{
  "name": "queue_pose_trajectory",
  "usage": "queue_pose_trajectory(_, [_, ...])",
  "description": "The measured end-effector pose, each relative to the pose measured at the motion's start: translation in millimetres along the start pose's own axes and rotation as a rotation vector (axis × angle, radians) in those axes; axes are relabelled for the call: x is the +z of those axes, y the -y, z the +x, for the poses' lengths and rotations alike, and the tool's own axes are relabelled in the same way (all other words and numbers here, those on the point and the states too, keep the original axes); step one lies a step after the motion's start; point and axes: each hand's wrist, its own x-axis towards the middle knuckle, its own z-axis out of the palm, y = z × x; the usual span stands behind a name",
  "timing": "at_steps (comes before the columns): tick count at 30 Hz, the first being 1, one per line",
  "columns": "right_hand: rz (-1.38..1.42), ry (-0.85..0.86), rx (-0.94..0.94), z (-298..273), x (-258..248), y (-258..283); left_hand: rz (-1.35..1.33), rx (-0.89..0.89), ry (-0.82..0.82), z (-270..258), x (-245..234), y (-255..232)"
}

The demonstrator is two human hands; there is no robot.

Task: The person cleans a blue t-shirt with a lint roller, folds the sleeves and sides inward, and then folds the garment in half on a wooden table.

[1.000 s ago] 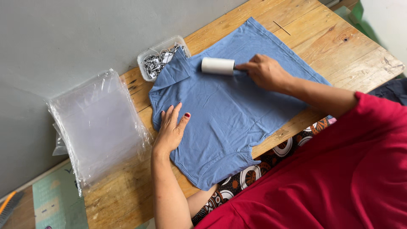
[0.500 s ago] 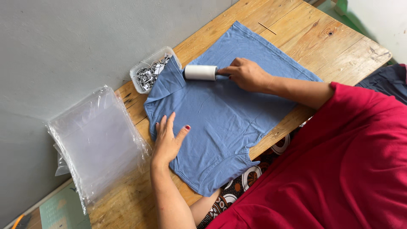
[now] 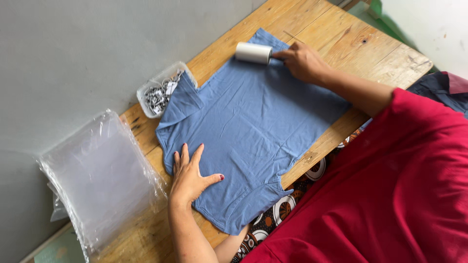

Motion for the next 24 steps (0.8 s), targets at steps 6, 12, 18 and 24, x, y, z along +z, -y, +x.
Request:
queue_pose_trajectory(6, [0.028, -0.020, 0.022, -42.8, -42.2, 24.7, -0.015, -0.050, 0.043, -4.0, -6.1, -2.6])
queue_pose_trajectory(12, [0.011, -0.046, -0.071, -86.0, -31.1, 18.5, 0.058, -0.010, 0.013, 1.2, -1.1, -1.8])
queue_pose_trajectory(18, [-0.153, -0.132, 0.139, -57.9, -57.5, -12.4, -0.007, 0.017, -0.008, 1.3, 4.8, 7.9])
queue_pose_trajectory(24, [0.020, -0.010, -0.136, -161.2, -71.5, 77.6, 0.061, 0.020, 0.032, 0.7, 4.8, 2.9])
